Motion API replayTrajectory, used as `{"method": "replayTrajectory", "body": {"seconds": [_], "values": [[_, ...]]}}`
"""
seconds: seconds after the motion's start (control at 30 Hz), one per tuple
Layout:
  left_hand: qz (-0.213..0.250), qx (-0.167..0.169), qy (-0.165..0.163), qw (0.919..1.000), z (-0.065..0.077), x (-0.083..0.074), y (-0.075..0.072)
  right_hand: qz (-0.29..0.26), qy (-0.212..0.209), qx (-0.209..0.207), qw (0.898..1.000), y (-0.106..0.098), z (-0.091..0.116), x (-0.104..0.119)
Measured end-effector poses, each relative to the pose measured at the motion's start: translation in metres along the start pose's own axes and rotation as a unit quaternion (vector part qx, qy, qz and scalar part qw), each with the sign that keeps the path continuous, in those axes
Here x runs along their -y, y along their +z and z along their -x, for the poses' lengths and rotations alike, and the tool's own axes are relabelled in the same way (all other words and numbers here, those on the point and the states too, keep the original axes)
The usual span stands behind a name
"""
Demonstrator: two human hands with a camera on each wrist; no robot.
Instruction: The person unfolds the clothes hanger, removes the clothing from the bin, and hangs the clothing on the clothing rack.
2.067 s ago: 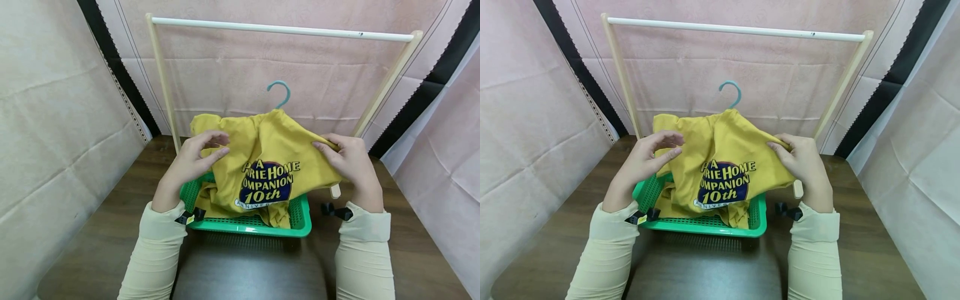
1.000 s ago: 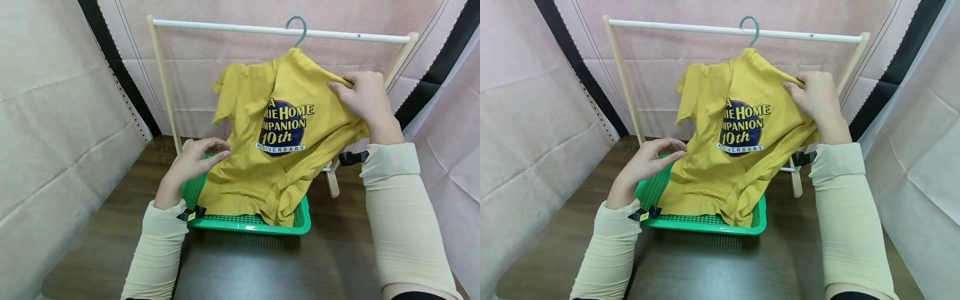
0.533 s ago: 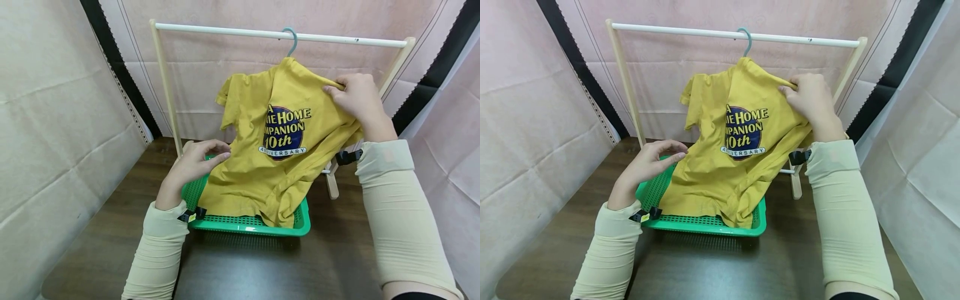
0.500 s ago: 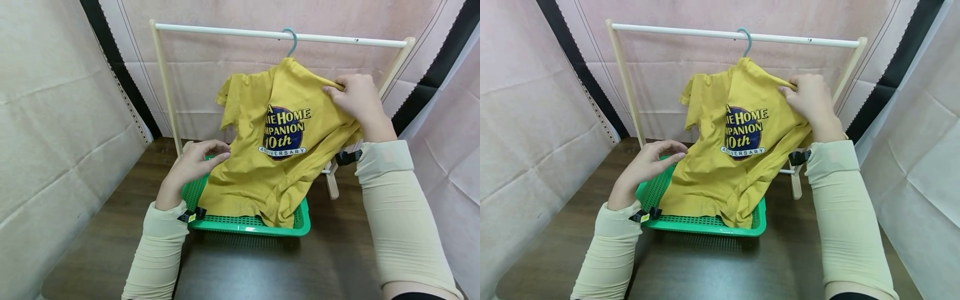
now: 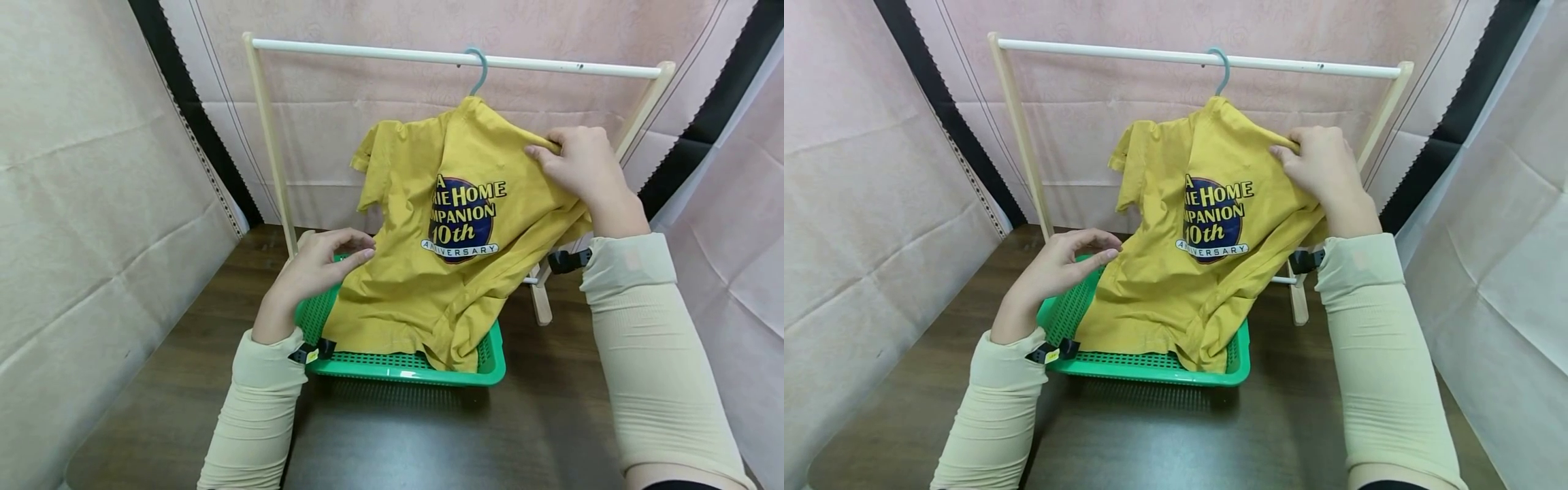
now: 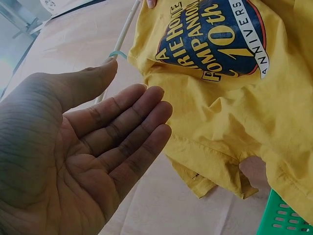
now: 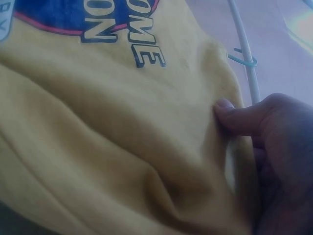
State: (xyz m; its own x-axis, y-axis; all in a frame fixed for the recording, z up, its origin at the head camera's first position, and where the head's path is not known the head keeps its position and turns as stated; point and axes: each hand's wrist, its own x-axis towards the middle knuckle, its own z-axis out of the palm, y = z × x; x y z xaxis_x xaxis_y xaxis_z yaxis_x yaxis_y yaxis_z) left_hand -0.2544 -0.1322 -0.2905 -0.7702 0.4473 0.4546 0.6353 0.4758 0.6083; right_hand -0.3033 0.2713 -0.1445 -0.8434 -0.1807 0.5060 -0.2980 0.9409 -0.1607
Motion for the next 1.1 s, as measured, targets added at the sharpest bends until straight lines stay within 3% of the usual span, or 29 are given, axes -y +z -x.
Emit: {"method": "replayTrajectory", "body": {"seconds": [0.5, 1.1], "values": [[0.003, -0.001, 0.005, 1.0, 0.0, 0.0, -0.002, 0.002, -0.016, 0.002, 1.0, -0.004, 0.009, 0.004], [-0.001, -0.009, 0.015, 0.9999, 0.0, 0.0, 0.0, -0.063, -0.065, -0.079, 0.993, 0.002, 0.027, 0.024]]}}
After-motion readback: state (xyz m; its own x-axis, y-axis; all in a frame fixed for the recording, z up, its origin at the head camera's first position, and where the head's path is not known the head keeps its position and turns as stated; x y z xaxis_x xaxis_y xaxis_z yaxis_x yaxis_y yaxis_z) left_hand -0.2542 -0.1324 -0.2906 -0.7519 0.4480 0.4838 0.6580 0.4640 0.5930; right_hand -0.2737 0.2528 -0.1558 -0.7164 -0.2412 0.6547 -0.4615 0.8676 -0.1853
